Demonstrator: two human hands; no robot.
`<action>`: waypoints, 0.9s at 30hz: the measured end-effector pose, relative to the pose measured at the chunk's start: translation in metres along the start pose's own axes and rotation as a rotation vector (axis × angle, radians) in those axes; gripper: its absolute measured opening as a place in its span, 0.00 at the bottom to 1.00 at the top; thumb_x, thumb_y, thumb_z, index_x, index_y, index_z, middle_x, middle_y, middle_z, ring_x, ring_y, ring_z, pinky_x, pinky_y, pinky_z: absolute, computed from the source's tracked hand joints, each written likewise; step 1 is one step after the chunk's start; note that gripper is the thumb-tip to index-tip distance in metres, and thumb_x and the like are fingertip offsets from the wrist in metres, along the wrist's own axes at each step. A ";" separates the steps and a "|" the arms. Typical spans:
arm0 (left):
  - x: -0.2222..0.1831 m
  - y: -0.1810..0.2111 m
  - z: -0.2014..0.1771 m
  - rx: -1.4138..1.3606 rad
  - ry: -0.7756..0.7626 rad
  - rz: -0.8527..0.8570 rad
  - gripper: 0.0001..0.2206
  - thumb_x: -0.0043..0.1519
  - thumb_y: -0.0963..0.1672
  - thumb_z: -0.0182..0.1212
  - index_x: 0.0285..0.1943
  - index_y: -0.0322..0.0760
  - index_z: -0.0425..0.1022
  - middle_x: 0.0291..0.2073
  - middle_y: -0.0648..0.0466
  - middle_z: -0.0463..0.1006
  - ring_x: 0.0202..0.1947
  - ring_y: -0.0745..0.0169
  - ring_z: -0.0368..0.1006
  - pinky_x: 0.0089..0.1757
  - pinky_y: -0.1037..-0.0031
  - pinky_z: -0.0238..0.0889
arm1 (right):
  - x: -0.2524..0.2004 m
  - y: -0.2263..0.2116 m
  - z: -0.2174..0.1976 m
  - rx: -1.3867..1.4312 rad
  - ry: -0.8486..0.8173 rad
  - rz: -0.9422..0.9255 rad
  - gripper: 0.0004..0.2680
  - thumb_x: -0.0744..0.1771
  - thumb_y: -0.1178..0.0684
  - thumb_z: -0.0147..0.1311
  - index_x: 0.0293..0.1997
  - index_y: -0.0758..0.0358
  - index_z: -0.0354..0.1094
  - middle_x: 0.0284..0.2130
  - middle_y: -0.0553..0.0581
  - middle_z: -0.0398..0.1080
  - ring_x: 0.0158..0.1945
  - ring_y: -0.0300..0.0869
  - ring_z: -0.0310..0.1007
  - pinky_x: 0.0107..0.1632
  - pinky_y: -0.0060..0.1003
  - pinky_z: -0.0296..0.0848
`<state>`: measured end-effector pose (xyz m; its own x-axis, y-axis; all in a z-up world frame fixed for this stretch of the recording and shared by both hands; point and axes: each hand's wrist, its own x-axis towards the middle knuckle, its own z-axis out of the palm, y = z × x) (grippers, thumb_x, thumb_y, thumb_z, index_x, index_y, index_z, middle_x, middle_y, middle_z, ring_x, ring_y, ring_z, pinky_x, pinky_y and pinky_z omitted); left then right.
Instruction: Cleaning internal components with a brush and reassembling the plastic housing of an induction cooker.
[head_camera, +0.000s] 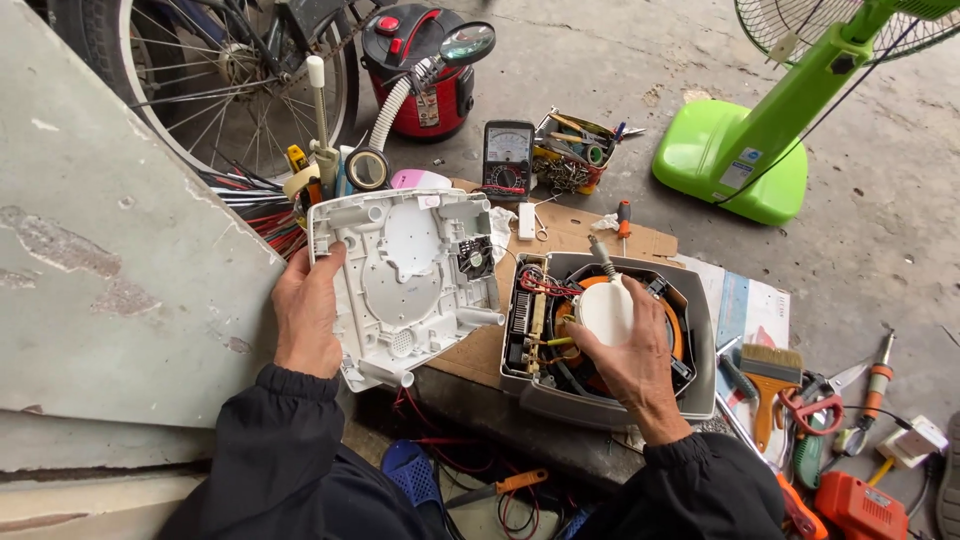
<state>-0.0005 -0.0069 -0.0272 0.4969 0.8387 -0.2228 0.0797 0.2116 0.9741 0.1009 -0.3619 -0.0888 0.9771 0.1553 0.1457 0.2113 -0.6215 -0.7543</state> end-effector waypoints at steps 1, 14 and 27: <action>0.000 -0.001 -0.002 0.011 -0.002 -0.006 0.11 0.65 0.48 0.74 0.55 0.48 0.85 0.40 0.53 0.81 0.44 0.68 0.76 0.47 0.71 0.77 | -0.003 0.005 0.002 0.020 -0.016 0.037 0.42 0.60 0.33 0.74 0.82 0.52 0.55 0.69 0.71 0.63 0.75 0.66 0.63 0.70 0.68 0.65; -0.005 -0.001 -0.009 0.002 -0.017 -0.018 0.13 0.66 0.48 0.72 0.57 0.46 0.84 0.41 0.53 0.80 0.46 0.66 0.75 0.48 0.71 0.73 | 0.000 0.015 0.026 -0.329 -0.064 -0.083 0.39 0.60 0.30 0.74 0.78 0.50 0.59 0.68 0.65 0.62 0.73 0.64 0.64 0.70 0.64 0.68; 0.002 -0.010 -0.013 0.003 -0.075 -0.124 0.15 0.66 0.48 0.72 0.61 0.47 0.82 0.42 0.51 0.79 0.47 0.62 0.76 0.50 0.67 0.73 | -0.012 0.019 0.008 -0.111 -0.074 0.073 0.38 0.64 0.26 0.65 0.80 0.59 0.57 0.76 0.74 0.57 0.81 0.68 0.54 0.78 0.69 0.55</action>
<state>-0.0118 -0.0009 -0.0381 0.5465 0.7663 -0.3377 0.1468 0.3094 0.9396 0.0930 -0.3688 -0.1098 0.9862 0.1600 0.0419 0.1449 -0.7136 -0.6854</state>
